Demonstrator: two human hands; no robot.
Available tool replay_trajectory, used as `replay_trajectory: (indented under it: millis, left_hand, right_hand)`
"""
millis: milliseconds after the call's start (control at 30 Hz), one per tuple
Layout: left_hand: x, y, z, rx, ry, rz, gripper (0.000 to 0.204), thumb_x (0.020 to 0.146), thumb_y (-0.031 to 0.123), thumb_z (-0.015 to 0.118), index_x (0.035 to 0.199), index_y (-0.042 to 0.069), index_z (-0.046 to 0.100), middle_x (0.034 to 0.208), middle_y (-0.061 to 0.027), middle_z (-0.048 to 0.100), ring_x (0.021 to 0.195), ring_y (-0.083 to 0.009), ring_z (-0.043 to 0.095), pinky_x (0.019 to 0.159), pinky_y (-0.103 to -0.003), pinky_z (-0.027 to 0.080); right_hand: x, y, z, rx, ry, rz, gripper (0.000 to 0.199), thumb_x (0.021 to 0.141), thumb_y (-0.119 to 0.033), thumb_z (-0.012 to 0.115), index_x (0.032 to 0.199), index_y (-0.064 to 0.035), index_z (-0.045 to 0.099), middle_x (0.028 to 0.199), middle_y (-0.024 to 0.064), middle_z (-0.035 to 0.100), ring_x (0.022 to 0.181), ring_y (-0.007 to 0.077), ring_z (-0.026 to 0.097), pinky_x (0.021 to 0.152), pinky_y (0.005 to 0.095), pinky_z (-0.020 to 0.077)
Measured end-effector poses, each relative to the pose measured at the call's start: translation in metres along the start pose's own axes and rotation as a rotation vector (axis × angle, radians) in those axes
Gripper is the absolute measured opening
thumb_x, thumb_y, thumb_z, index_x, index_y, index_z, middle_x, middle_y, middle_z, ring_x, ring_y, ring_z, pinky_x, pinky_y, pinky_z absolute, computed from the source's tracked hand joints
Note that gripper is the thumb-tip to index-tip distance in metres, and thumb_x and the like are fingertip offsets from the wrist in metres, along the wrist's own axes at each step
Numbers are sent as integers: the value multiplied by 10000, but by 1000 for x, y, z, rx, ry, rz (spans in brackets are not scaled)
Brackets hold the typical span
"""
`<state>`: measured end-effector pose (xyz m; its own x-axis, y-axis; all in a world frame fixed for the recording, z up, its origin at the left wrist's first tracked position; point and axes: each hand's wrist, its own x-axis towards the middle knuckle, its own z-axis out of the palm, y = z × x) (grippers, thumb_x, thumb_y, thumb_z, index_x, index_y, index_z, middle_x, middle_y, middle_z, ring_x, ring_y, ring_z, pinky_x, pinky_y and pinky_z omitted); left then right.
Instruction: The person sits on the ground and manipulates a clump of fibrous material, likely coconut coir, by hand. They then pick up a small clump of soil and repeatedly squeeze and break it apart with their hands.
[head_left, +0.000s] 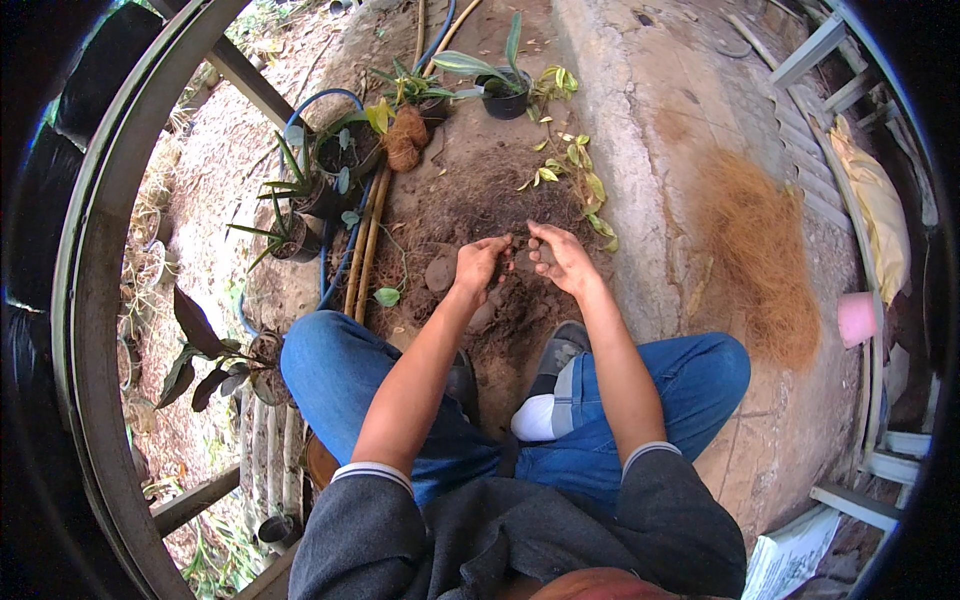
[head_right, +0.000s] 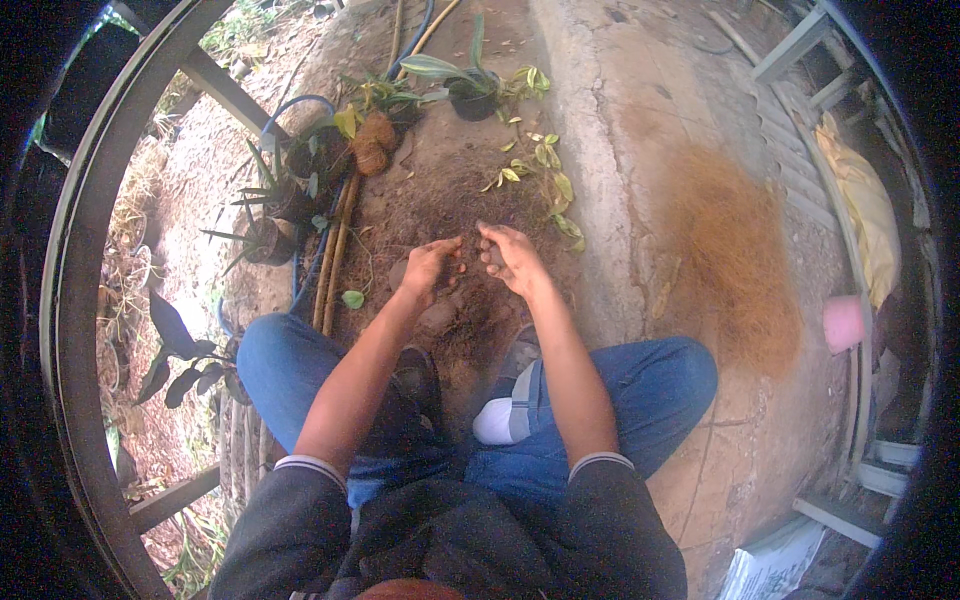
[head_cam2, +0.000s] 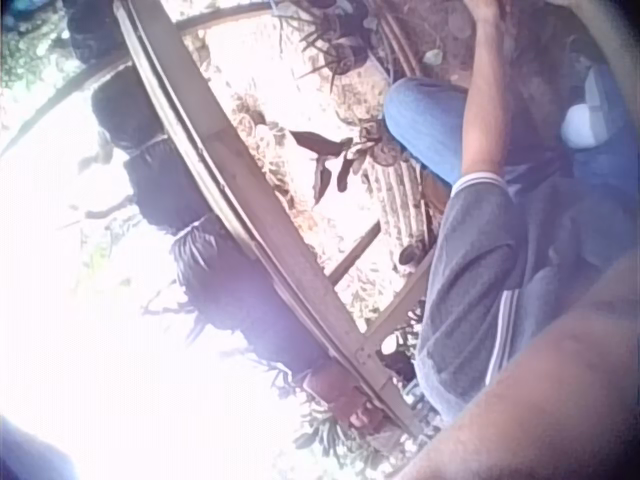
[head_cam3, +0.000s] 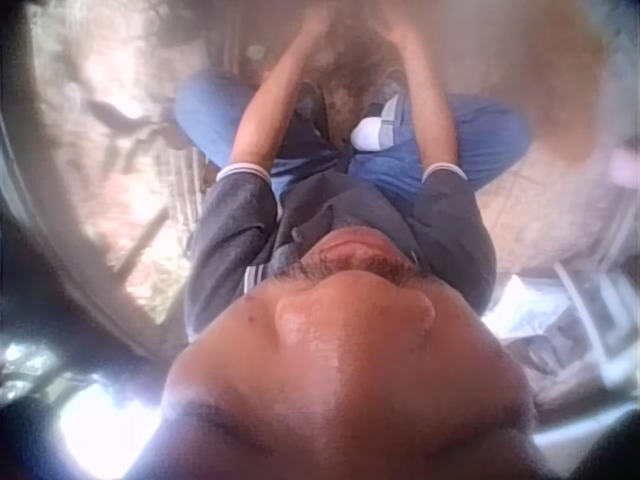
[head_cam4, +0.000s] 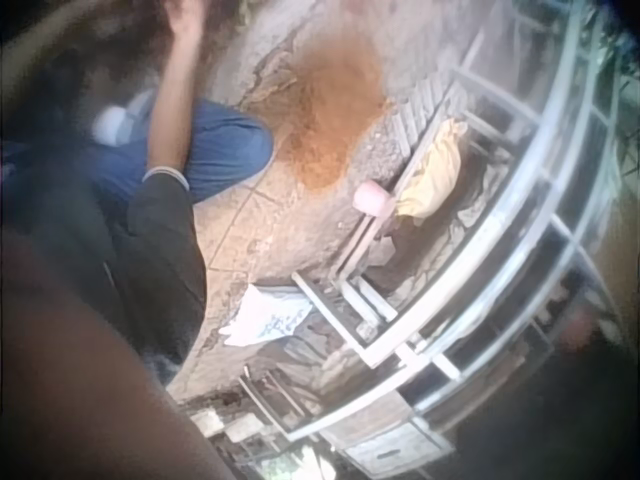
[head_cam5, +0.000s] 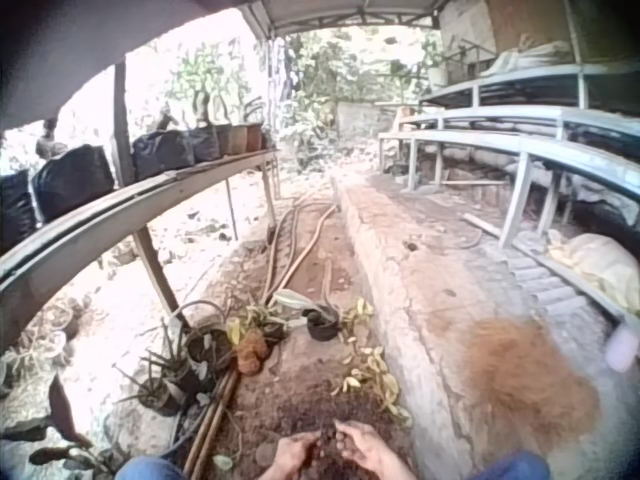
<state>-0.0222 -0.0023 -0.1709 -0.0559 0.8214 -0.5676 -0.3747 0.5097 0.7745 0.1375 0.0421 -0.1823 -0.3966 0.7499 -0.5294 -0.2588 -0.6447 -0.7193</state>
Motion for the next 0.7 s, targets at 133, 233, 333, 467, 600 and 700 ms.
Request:
replay_trajectory:
  millis: [133,233,333,467,600,700]
  left_hand:
    - [4,-5,-2,47,11,4,169,868,192,572,827,28,579,665,-16,557,523,-122,553,406,-254,378]
    - [6,-6,1,114,-31,-8,203,889,187,505,858,0,576,722,-45,574,574,-143,562,435,-266,404]
    - [9,-9,-1,67,-40,-7,220,910,204,474,908,2,560,785,-72,577,599,-157,573,449,-276,446]
    - [14,-14,-3,-222,-29,-148,277,931,267,442,980,12,536,904,-94,574,678,-188,592,525,-303,528]
    - [12,-14,3,-376,-26,-89,329,933,327,443,1010,19,533,982,-89,575,770,-209,603,653,-353,552]
    - [10,-13,-2,-291,-20,-23,327,925,317,476,1060,26,543,1028,-96,574,848,-201,599,738,-338,524]
  right_hand:
    - [-12,-5,28,-45,132,-34,287,849,-411,594,791,-136,534,630,-38,505,534,81,518,421,202,397]
    - [2,5,-13,30,-84,57,296,867,-413,555,811,-122,545,673,-25,525,555,102,526,469,242,447]
    - [6,12,5,-50,28,-42,277,886,-364,526,898,-90,566,760,14,548,618,125,546,562,272,499]
    - [-4,6,21,-53,-46,-249,258,889,-191,498,1100,-50,541,920,58,586,758,161,592,643,326,526]
    - [-13,13,41,-334,-166,-354,440,911,-353,423,1271,-107,478,1211,71,536,1103,182,485,800,334,458]
    - [-11,15,44,-160,-235,-331,508,924,-377,335,1364,-123,357,1351,35,438,1253,205,351,968,366,351]
